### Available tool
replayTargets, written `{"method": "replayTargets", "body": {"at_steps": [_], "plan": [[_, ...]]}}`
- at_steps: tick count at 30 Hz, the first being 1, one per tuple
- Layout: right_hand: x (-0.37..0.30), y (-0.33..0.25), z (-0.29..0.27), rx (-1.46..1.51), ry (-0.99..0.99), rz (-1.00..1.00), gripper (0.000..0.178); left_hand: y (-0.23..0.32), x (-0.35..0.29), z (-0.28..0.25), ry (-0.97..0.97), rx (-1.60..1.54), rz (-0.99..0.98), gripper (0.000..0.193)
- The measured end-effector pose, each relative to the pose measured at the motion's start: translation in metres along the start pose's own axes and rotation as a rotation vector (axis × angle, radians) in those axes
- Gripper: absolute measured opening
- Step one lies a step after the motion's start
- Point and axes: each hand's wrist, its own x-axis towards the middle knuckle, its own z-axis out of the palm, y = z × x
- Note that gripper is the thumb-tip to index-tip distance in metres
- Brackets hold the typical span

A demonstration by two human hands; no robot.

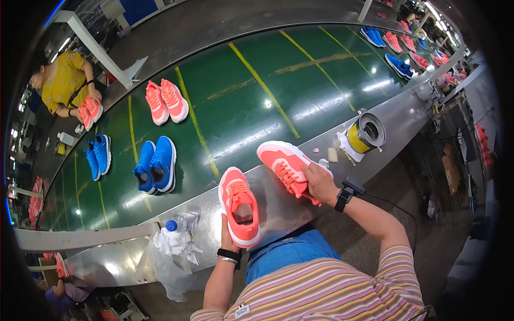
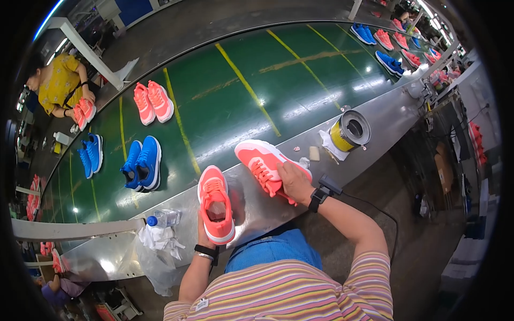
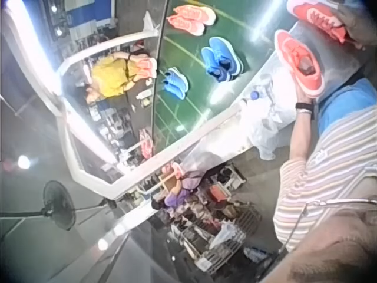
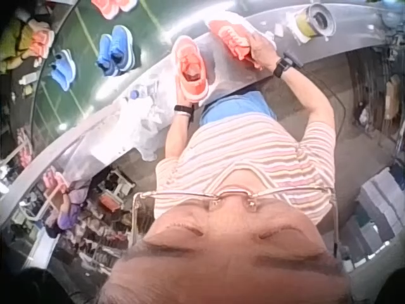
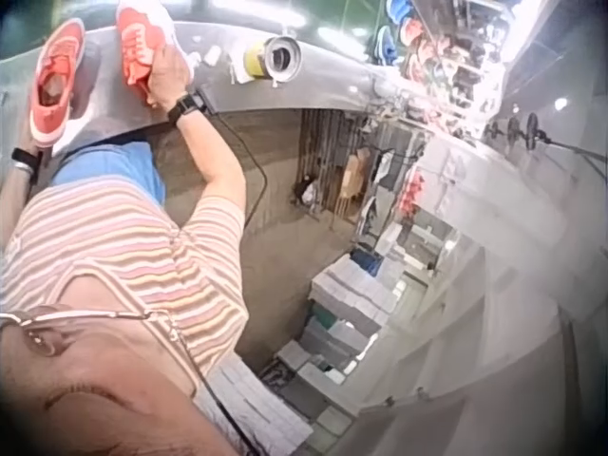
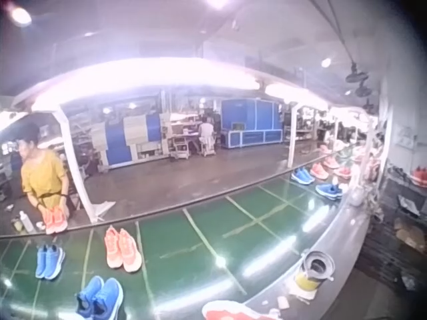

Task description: Cleaning and inspecting shoes on a production line in a factory.

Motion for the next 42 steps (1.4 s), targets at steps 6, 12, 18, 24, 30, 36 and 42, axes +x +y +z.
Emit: {"method": "replayTargets", "body": {"at_steps": [6,12,18,24,30,36,42], "plan": [[0.001,-0.02,-0.011,0.141,0.052,0.044,0.041,-0.004,0.003,-0.031,0.025,-0.031,-0.061,0.049],[-0.006,0.012,0.035,0.938,0.019,0.472,0.033,0.002,-0.007,-0.026,0.151,0.416,0.183,0.056],[-0.023,0.014,0.026,1.611,-0.11,0.826,0.028,0.006,-0.026,-0.018,0.02,0.649,0.107,0.114],[-0.045,0.029,0.051,1.636,-0.069,0.82,0.025,0.004,-0.03,-0.025,-0.141,1.047,0.165,0.106],[-0.033,0.03,0.036,1.638,0.004,0.802,0.023,-0.011,-0.008,-0.038,0.133,1.232,0.395,0.067],[0.008,0.059,-0.021,1.7,0.072,0.538,0.027,-0.006,0.04,0.011,0.03,0.968,0.333,0.041],[0.062,0.11,-0.138,1.635,0.155,0.351,0.037,-0.004,0.131,0.115,-0.073,1.096,0.537,0.041]]}}
